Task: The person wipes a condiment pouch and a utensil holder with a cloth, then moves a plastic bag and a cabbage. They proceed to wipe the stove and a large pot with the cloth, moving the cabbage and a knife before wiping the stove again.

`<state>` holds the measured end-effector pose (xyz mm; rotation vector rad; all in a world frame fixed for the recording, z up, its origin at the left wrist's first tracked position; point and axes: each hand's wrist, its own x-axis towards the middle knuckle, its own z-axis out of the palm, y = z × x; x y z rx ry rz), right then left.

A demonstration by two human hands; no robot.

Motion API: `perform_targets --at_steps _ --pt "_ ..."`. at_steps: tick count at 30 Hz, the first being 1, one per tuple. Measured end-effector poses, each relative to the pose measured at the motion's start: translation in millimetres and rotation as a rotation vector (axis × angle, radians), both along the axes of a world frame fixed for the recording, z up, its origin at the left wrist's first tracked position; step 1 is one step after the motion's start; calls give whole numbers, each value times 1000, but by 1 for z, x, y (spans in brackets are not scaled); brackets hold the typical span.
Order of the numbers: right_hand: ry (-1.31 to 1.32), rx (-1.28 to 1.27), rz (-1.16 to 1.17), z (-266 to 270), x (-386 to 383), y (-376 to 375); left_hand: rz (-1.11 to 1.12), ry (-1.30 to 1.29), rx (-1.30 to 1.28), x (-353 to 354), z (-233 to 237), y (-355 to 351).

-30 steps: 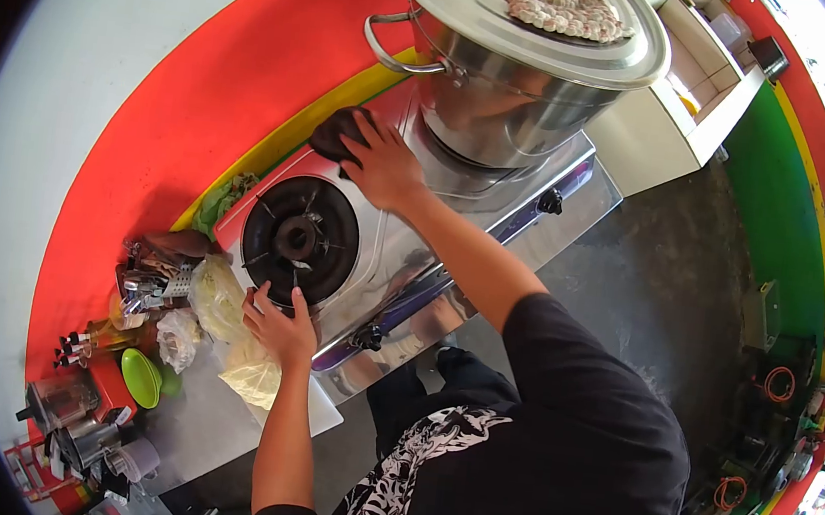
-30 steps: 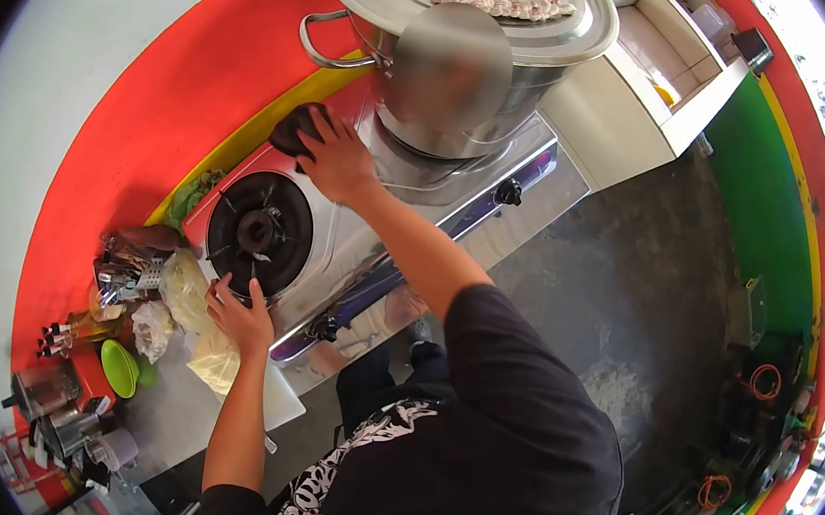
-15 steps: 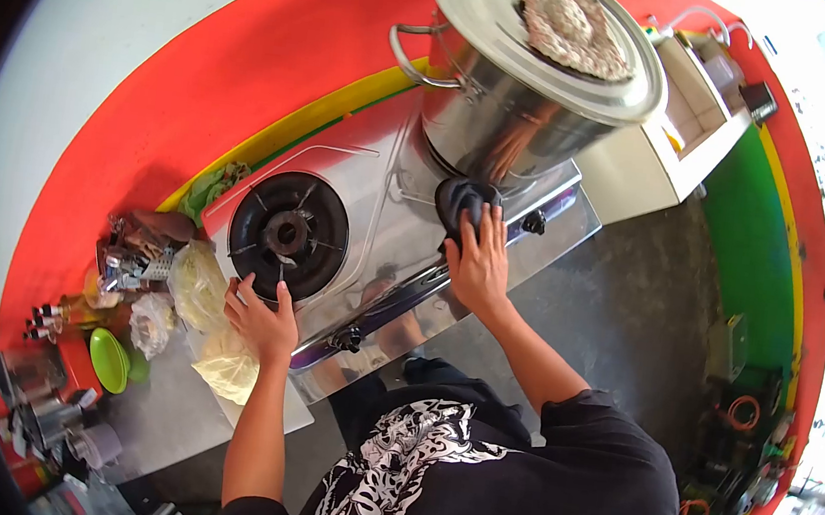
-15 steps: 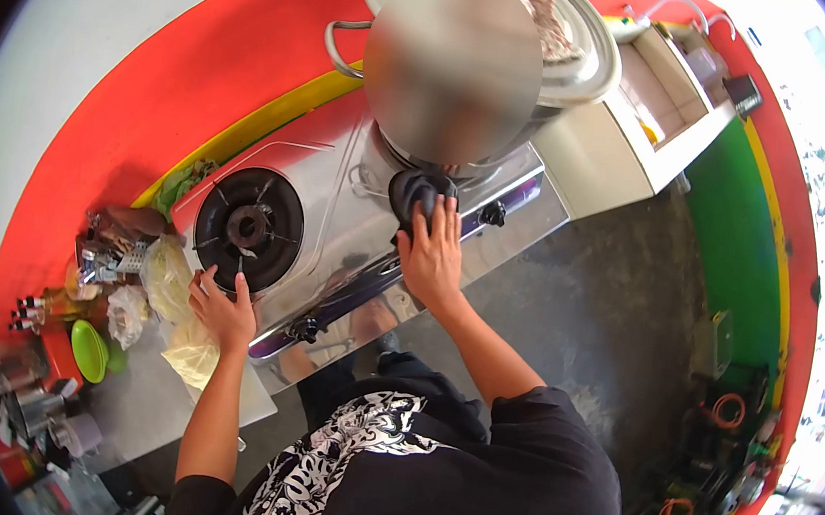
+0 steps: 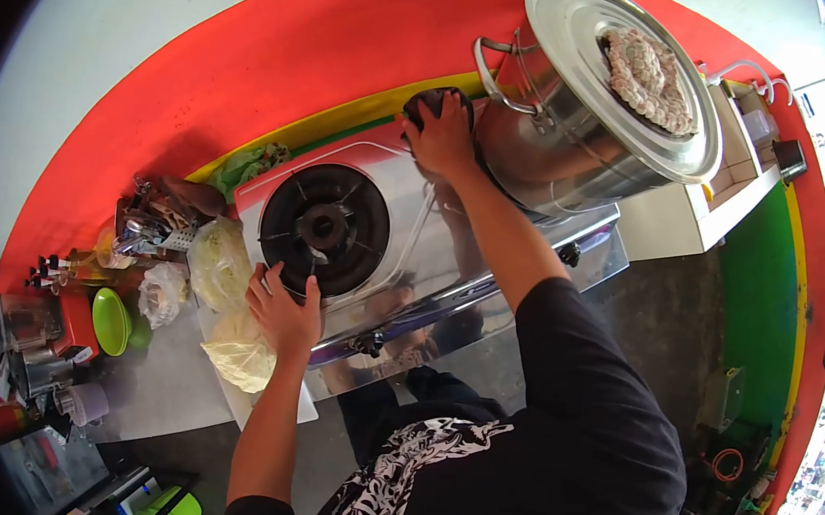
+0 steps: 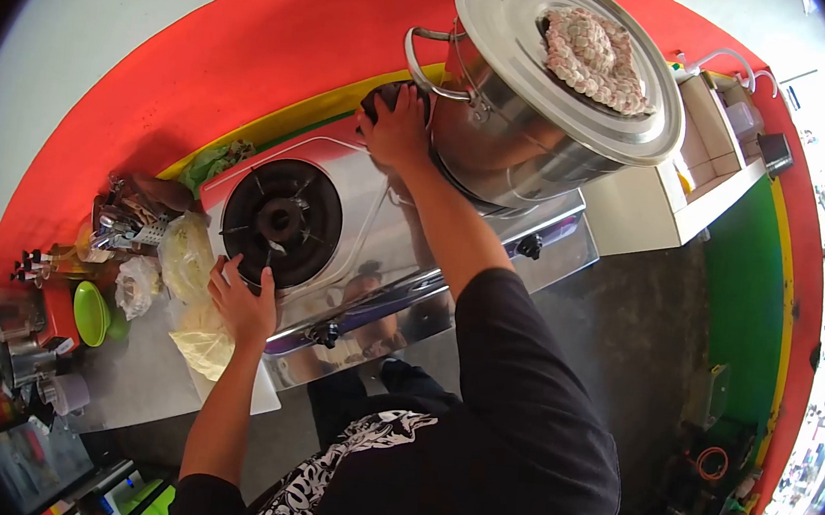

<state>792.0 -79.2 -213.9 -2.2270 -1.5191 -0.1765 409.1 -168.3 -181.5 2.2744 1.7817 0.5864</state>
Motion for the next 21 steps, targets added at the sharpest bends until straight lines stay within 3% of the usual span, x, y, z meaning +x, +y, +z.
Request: perform_targets --at_steps 4,10,17,21 --pt "6 -81 -17 5 8 18 -2 -5 19 -2 -5 1" --pt "59 79 -78 4 -27 -10 -4 -13 32 -2 0 -1" --pt "120 16 258 29 -121 -173 -23 -1 22 -5 -2 -1" --pt "145 3 169 30 -108 -246 -35 2 55 -3 -4 -2"
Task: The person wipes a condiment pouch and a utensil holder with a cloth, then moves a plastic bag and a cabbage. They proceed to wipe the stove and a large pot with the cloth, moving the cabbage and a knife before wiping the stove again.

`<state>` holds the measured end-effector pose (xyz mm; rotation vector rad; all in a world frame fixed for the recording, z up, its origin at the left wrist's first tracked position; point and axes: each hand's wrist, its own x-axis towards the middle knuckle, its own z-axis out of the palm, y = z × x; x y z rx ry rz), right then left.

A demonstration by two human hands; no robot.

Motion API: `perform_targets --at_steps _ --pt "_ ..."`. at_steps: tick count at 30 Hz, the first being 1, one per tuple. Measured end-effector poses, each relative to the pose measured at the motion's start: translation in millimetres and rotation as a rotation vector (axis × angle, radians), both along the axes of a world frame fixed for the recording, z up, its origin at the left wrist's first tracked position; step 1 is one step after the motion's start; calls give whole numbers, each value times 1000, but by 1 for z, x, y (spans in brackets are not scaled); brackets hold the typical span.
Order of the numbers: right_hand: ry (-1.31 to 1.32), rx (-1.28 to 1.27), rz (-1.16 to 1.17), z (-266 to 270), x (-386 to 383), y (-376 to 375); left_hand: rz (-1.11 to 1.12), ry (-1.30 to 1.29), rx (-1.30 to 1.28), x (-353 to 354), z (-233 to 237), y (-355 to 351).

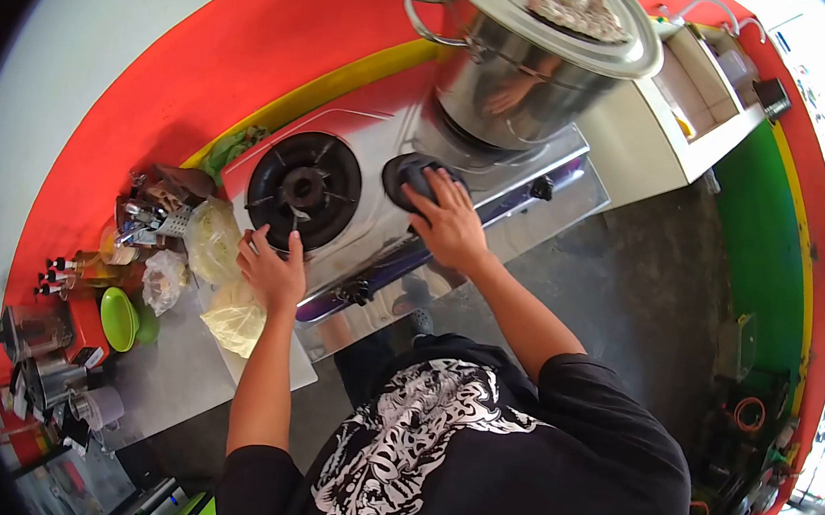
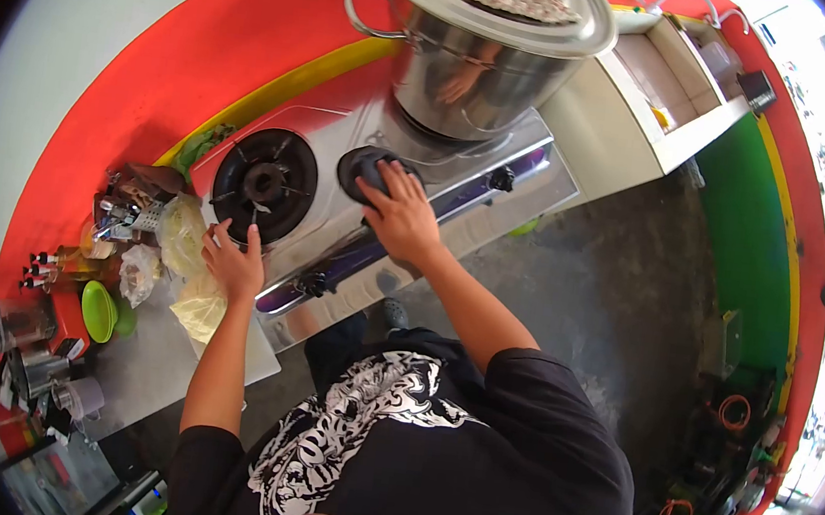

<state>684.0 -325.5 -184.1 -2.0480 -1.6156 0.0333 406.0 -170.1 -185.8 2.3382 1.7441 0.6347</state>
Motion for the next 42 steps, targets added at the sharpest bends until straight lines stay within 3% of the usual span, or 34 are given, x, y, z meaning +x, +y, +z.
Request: perform_targets --at_steps 6,11,13,15,20,25,35,39,42 --pt "-107 34 -479 -23 103 -55 11 49 -13 -1 -4 1" --pt "-140 103 -735 -41 97 -24 26 52 -21 1 1 -1" --pt "-152 173 -727 -46 70 -8 26 58 -8 2 1 0" --pt "-85 259 -580 -30 25 0 23 51 -10 2 -1 1" --pt "45 171 -102 -21 -86 9 23 75 -24 2 -2 -1" --pt "-3 152 229 -19 -82 6 15 57 -61 1 1 0" --pt "-109 342 -416 -32 82 -35 8 49 -57 0 -1 0" --pt "-36 495 -686 -43 51 -3 2 53 -42 -1 -3 1" --pt "16 464 -561 -44 -9 2 -25 37 -14 -4 -8 2"
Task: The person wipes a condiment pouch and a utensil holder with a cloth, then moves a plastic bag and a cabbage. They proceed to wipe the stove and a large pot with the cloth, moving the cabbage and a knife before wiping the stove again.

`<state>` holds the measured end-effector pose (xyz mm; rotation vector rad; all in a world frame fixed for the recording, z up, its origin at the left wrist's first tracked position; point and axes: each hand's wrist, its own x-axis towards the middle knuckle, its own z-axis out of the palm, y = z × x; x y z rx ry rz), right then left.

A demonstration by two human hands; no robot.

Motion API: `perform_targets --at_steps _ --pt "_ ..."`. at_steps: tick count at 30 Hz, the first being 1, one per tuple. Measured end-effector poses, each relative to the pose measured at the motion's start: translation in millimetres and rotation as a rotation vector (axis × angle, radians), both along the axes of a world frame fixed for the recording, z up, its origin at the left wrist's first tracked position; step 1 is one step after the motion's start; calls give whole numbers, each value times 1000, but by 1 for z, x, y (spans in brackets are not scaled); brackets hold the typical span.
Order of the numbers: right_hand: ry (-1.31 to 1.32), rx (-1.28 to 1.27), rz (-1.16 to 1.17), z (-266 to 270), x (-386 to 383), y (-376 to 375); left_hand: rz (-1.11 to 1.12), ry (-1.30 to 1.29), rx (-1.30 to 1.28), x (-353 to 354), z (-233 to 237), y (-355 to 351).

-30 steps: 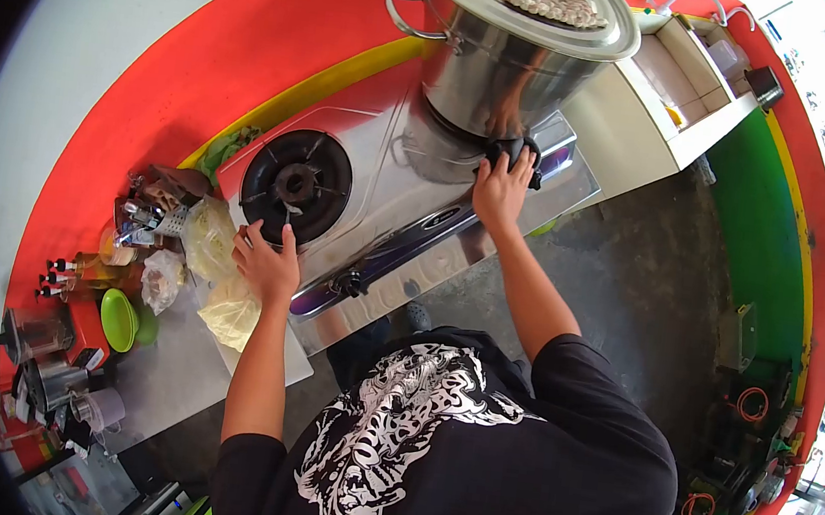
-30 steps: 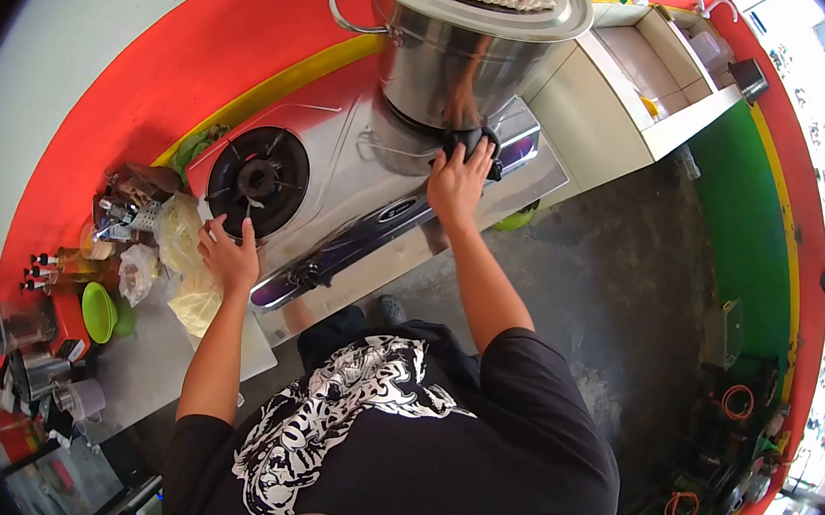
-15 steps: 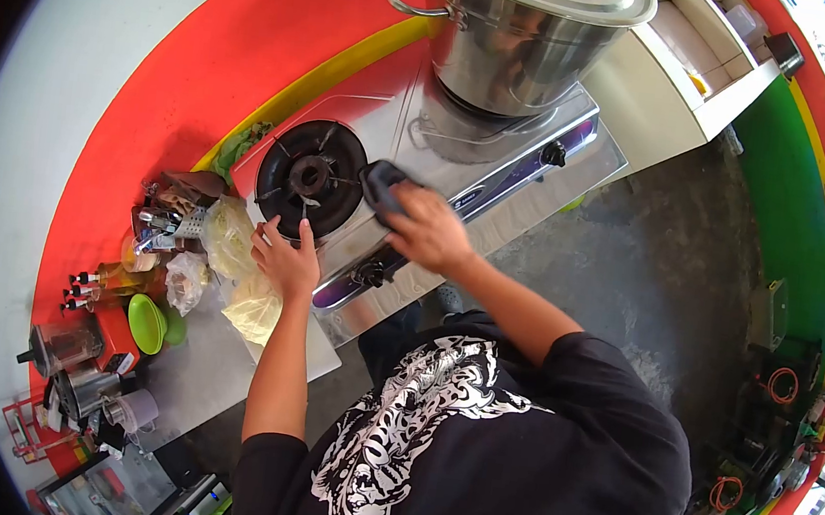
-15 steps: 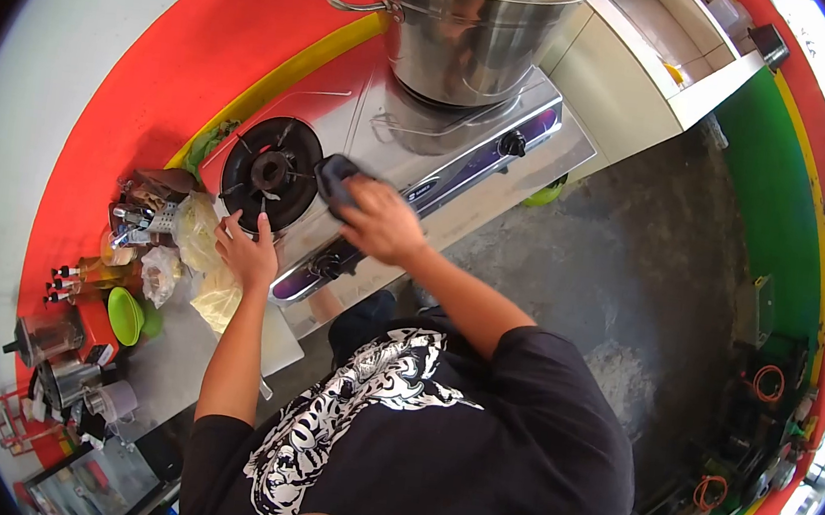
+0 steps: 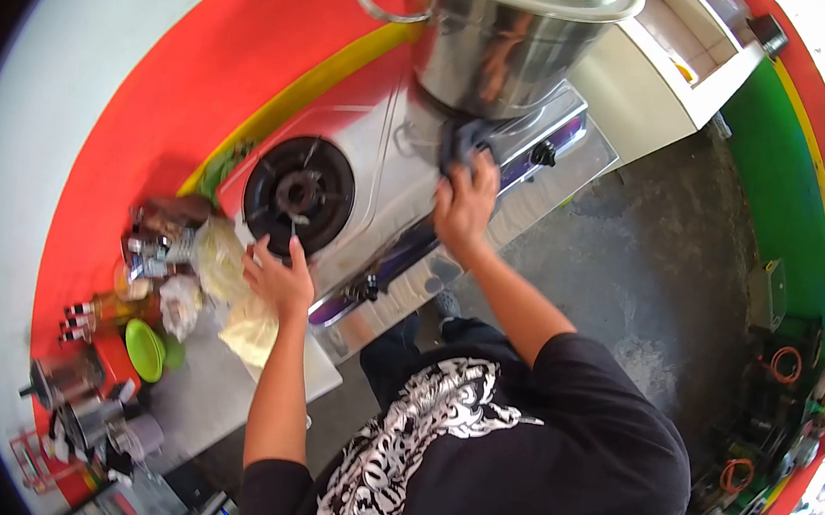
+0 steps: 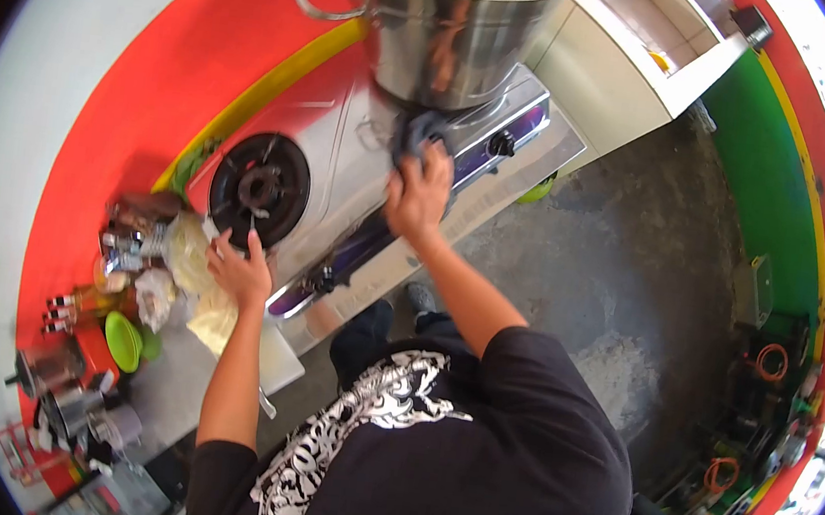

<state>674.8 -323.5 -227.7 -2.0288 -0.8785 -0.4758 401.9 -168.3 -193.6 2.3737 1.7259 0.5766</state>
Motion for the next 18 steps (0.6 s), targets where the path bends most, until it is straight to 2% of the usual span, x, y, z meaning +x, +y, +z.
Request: perform_targets --at_steps 2,5,7,10,12,14,16,18 --pt "15 -88 206 -11 -43 -6 15 -3 -27 4 5 0" --pt "28 -225 679 -17 -91 -18 7 -1 -31 4 4 0" --pt "72 -292 850 -12 -107 -26 -1 1 -34 2 1 0" --pt "56 -327 891 -10 -83 -31 -3 -19 -1 3 -3 1" --pt "64 -330 612 -13 -48 -41 -4 -19 -12 1 -4 2" --pt "98 -219 336 -31 1 -50 -11 -12 -7 -3 -9 4" --pt "172 40 83 -47 40 -52 -22 -12 14 -2 -10 4" --pt "297 169 -23 -47 53 -49 -41 -7 25 -6 -10 5"
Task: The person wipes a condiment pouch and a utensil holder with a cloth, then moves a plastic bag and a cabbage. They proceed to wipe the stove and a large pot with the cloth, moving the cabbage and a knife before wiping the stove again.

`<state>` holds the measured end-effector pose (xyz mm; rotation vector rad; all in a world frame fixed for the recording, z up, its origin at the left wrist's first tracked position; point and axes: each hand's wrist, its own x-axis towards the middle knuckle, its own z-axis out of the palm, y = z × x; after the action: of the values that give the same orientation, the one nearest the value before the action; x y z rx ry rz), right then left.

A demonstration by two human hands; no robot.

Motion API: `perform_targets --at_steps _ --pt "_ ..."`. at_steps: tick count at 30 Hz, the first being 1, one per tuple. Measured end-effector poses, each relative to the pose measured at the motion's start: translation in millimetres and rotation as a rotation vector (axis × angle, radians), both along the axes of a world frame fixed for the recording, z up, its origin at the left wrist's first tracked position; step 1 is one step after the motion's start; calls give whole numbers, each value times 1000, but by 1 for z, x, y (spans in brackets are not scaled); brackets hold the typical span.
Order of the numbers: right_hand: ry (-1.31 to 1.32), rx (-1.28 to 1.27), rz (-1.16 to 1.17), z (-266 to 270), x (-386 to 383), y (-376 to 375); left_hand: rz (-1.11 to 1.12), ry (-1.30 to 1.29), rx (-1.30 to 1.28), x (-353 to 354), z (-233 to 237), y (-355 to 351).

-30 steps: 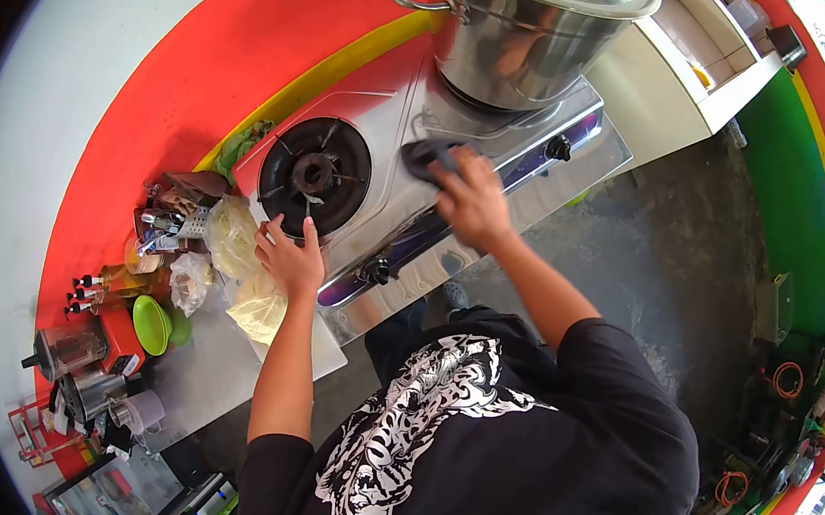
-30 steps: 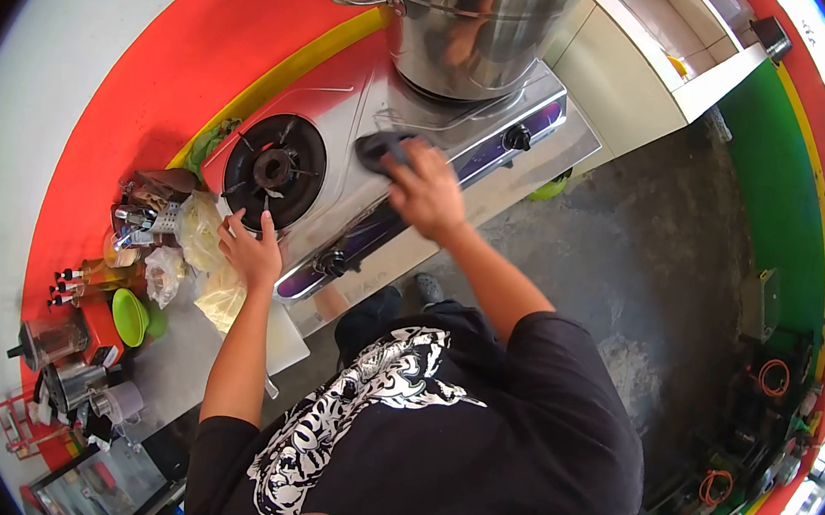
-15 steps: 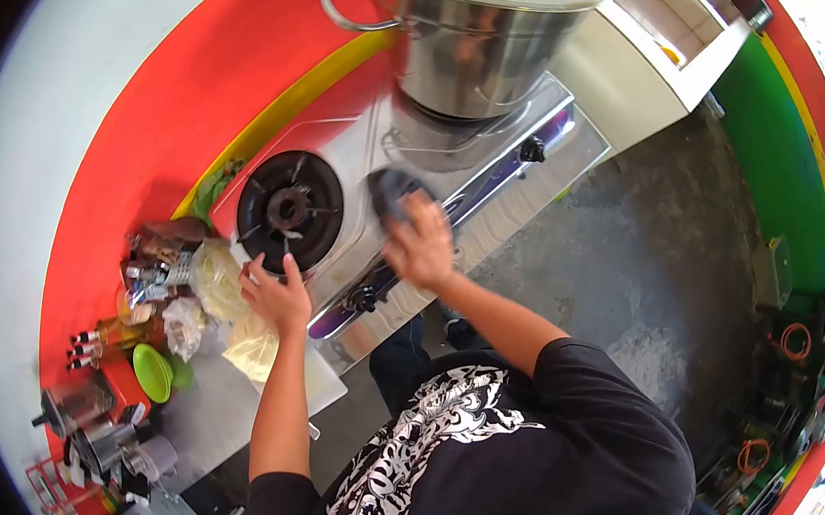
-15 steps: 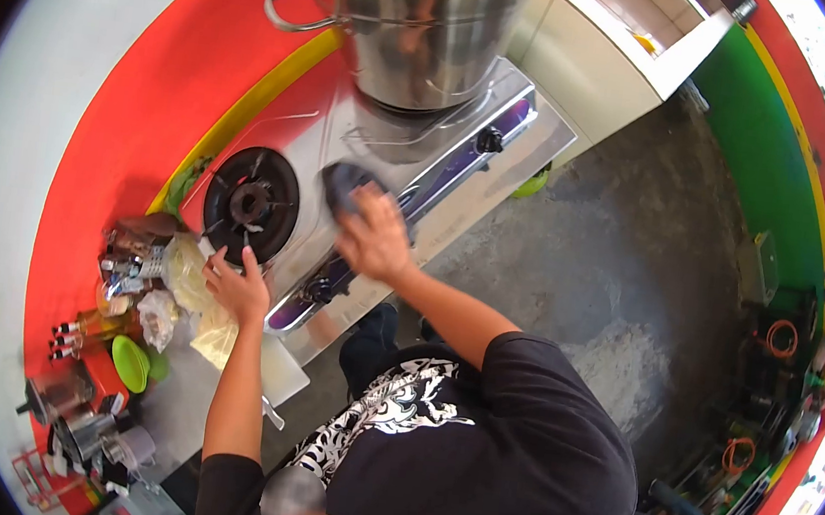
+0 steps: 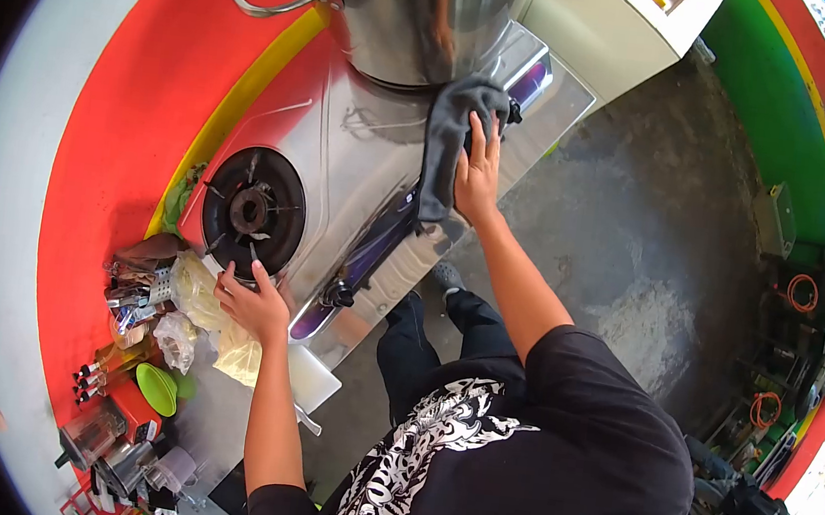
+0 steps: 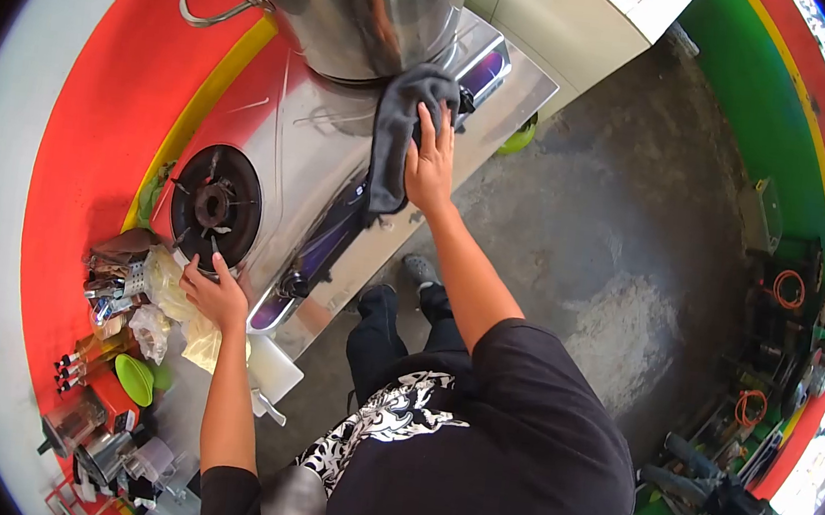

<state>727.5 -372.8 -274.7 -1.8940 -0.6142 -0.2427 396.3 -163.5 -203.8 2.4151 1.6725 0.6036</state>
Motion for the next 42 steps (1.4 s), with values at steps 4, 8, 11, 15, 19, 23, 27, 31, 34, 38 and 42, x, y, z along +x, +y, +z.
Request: perform_targets --at_steps 4,8,11,15,19,23,27,31,34,38,42 --pt "171 52 -186 2 -55 39 16 14 28 5 -1 -2" --pt "206 -53 2 9 -142 47 -19 -7 41 2 2 2" --pt "89 -188 202 -5 -193 35 10 23 7 2 6 -6" --pt "59 -288 189 -18 -190 27 22 28 -59 4 5 0" --pt "132 -102 -27 -30 -122 38 -57 93 -57 -1 -1 5" --pt "475 37 -183 -3 -57 38 -268 218 -225 -27 30 5" --pt "538 -220 -211 -16 -118 82 -448 336 -312 -62 55 12" --pt "672 -432 37 26 -221 94 -627 551 -292 -88 61 15" --pt "44 -716 228 62 -283 88 -734 519 -272 -93 58 25" --pt "-368 -672 514 71 -337 89 -714 422 -222 -99 42 25" --pt "-427 -707 606 79 -329 67 -638 373 -195 -116 48 11"
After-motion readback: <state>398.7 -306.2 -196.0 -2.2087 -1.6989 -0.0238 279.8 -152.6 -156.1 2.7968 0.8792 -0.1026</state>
